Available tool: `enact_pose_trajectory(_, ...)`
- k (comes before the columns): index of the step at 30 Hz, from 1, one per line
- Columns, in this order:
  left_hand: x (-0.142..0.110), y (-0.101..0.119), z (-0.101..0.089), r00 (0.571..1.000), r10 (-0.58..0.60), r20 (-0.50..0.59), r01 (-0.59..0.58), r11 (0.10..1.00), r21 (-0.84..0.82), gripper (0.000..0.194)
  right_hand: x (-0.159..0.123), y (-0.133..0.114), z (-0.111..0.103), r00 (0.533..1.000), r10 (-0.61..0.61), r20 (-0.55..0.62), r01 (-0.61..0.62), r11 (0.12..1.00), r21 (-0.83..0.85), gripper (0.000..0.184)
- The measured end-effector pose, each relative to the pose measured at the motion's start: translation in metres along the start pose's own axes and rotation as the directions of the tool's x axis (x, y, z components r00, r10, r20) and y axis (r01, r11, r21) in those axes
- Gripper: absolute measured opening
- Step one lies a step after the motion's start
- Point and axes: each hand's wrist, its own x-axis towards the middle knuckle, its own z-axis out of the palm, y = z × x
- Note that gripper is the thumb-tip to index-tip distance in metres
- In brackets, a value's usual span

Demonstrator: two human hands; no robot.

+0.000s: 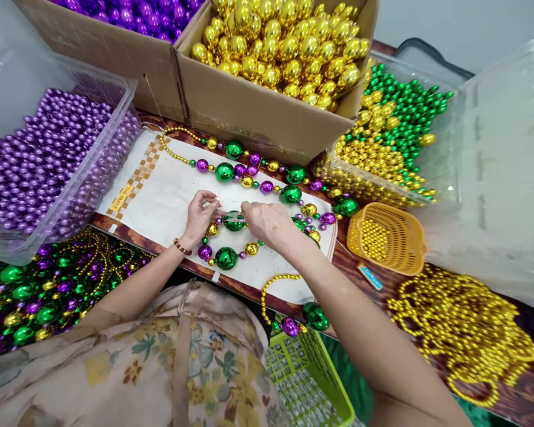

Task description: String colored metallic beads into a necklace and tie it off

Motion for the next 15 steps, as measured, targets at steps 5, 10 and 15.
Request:
enact_pose_trajectory(5,-0.002,0.002,0.0,1.0,0.012,0.013,-0.012,1.0,-0.007,0.016,-0.005,0.001,0.003,0.995,-0.097,0.037,0.092,0.989,0.119,0.027)
enact_pose_trajectory(10,-0.004,0.001,-0.001,0.999,0.043,0.022,-0.043,0.999,0.011,0.015,0.001,-0.009,-0.008,0.989,-0.067,0.129,0.042,0.98,0.192,0.026)
enact_pose_trajectory(15,-0.006,-0.002,-0.003,0.994,0.105,0.039,-0.107,0.993,0.048,0.014,0.011,-0.013,-0.02,0.983,-0.047,0.178,0.016,0.985,0.174,0.022)
